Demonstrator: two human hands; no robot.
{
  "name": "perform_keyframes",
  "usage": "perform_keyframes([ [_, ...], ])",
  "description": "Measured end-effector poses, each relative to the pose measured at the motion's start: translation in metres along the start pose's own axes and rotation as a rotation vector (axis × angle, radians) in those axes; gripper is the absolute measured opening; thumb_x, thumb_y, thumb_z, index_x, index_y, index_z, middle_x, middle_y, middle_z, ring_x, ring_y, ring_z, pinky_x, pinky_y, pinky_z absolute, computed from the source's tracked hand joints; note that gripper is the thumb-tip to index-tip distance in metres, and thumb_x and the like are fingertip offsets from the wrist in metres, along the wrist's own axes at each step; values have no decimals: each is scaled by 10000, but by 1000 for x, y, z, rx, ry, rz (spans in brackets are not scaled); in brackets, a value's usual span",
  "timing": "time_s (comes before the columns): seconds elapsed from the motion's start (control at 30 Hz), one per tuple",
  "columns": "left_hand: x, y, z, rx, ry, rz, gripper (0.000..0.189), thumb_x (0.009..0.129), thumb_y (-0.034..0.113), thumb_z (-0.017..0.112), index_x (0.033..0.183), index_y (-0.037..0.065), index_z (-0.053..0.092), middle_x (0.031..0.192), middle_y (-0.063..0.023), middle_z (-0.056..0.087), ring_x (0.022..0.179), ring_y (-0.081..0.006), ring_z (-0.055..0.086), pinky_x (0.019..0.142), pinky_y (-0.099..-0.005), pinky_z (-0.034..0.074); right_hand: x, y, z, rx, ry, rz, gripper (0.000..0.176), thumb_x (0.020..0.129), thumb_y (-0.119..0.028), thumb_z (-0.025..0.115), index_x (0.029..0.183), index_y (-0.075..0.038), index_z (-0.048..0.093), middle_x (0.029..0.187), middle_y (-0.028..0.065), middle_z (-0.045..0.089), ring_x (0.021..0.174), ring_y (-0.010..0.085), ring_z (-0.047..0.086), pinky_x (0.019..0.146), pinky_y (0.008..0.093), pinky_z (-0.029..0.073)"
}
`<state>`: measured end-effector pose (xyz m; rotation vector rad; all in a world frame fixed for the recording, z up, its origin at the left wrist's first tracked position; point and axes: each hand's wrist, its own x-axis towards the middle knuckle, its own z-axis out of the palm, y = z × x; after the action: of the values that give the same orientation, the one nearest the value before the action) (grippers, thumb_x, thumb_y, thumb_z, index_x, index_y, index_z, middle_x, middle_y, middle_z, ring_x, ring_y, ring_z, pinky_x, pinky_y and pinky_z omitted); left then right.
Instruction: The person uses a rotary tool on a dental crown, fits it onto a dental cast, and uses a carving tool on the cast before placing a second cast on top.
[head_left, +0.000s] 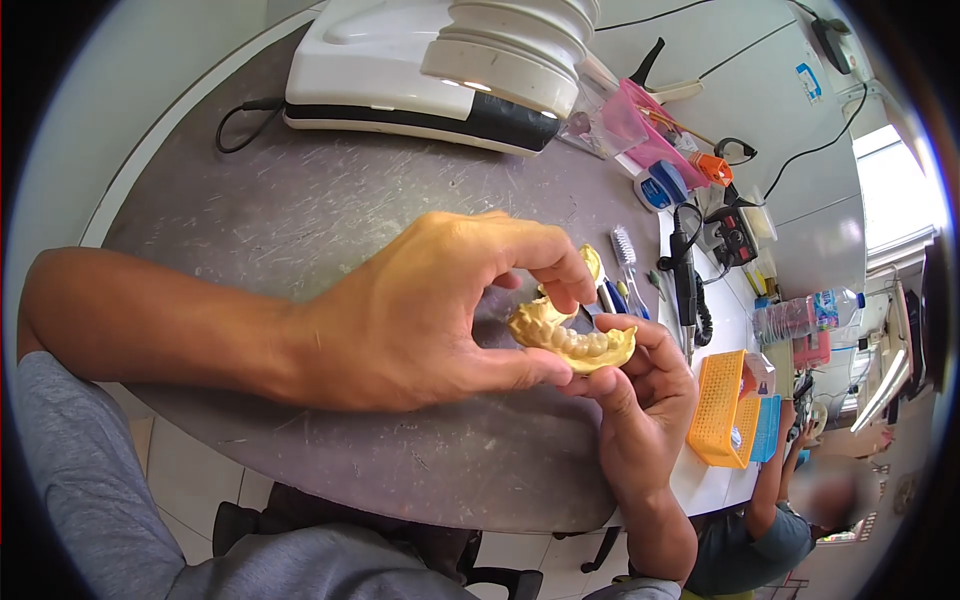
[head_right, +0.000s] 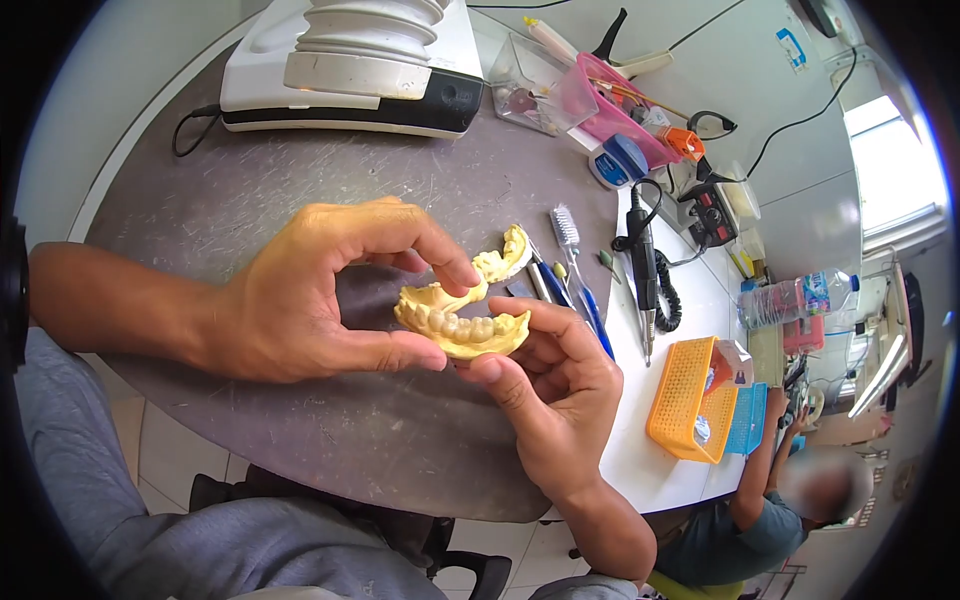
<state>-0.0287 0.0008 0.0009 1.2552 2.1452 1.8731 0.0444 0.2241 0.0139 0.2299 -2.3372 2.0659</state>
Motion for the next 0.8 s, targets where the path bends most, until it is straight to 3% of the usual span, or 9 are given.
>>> perform_keyframes([
  [0.03,3,-4,-3,0,1,2,312,830,111,809,1090,14,666,1127,-98,675,1051,-195,648,914,-330,534,0,-1,-3,34,-22,26,399,925,-104,731,1239,64,552,1042,184,717,933,193,721,810,270,587],
  [0.1,7,-9,-7,181,-11,256,370,763,83,844,1088,18,681,1083,-111,696,1032,-239,658,888,-350,542,2,0,-5,107,-30,36,395,924,-106,731,1232,63,551,1044,184,716,932,198,722,819,276,589],
  [0.27,7,-9,-7,141,-43,224,351,745,64,845,1062,17,703,1044,-126,703,974,-258,673,866,-351,552,1,2,-14,151,-103,82,388,909,-77,740,1216,60,545,1065,180,703,964,214,715,849,302,596],
  [0.33,7,-7,-7,129,-71,202,324,759,61,837,1053,16,708,1040,-125,705,950,-252,678,858,-348,556,1,0,-13,-88,-68,-48,396,879,-19,751,1208,58,546,1111,181,677,1012,221,703,871,323,597],
  [0.43,7,-6,-6,37,-80,133,298,785,64,824,1053,10,706,1036,-122,706,915,-235,686,823,-332,561,2,6,-14,-125,-64,-235,428,847,24,765,1214,60,547,1139,174,654,1067,224,685,885,329,596],
  [0.57,8,-8,-5,53,-98,166,265,813,71,807,1049,9,705,1024,-115,706,886,-208,679,775,-314,557,1,7,-17,-185,-86,-236,392,878,-82,773,1177,40,551,1145,185,647,1071,216,662,899,320,569],
  [0.8,7,-9,-5,70,-110,199,254,822,89,800,1045,20,700,1006,-100,705,863,-204,666,768,-312,549,5,8,-15,-225,-111,-319,321,821,28,776,1114,42,645,1098,146,658,1009,187,670,853,296,600],
])
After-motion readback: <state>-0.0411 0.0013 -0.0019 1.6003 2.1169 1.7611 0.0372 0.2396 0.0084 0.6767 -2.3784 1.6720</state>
